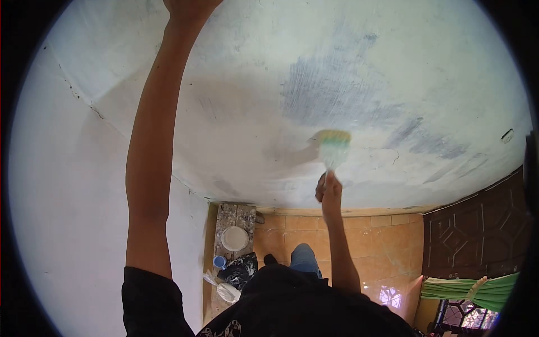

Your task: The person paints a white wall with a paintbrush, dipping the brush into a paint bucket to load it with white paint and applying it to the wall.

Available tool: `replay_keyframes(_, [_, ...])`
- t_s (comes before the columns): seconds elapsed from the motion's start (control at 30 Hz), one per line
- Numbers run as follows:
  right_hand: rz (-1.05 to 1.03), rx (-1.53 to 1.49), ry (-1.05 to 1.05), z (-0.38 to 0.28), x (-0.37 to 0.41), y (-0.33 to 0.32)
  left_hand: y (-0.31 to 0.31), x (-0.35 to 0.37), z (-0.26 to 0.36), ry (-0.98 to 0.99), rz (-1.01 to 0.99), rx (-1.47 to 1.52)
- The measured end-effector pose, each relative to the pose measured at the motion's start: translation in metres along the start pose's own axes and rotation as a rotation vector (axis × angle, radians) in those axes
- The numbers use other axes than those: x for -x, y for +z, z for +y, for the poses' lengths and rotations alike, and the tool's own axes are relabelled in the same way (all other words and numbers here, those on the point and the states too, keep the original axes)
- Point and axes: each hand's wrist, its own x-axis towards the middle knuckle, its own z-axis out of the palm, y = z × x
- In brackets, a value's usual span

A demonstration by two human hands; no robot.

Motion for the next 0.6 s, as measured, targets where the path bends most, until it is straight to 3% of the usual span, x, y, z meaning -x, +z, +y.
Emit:
replay_keyframes(0.13, [-0.004, -0.102, -0.049, -0.032, 0.009, 0.0, 0.005, 0.001, -0.002, -0.015, 0.039, 0.012])
replay_keyframes(0.23, [0.031, -0.017, -0.273, -0.099, -0.008, 0.009, 0.001, 0.001, 0.002, -0.021, 0.005, 0.017])
replay_keyframes(0.33, [-0.013, 0.028, -0.279, -0.118, -0.028, 0.003, 0.001, 0.0, 0.002, -0.035, -0.004, 0.002])
replay_keyframes(0.47, [0.0, 0.068, -0.259, -0.029, -0.032, -0.025, 0.0, -0.001, 0.004, -0.03, -0.026, 0.0])
replay_keyframes(0.57, [0.048, 0.008, -0.016, 0.023, 0.005, -0.031, 0.002, -0.003, -0.001, -0.012, -0.019, -0.037])
replay_keyframes(0.6, [0.038, -0.01, -0.036, 0.018, 0.004, -0.028, 0.001, -0.002, -0.001, -0.012, -0.012, -0.056])
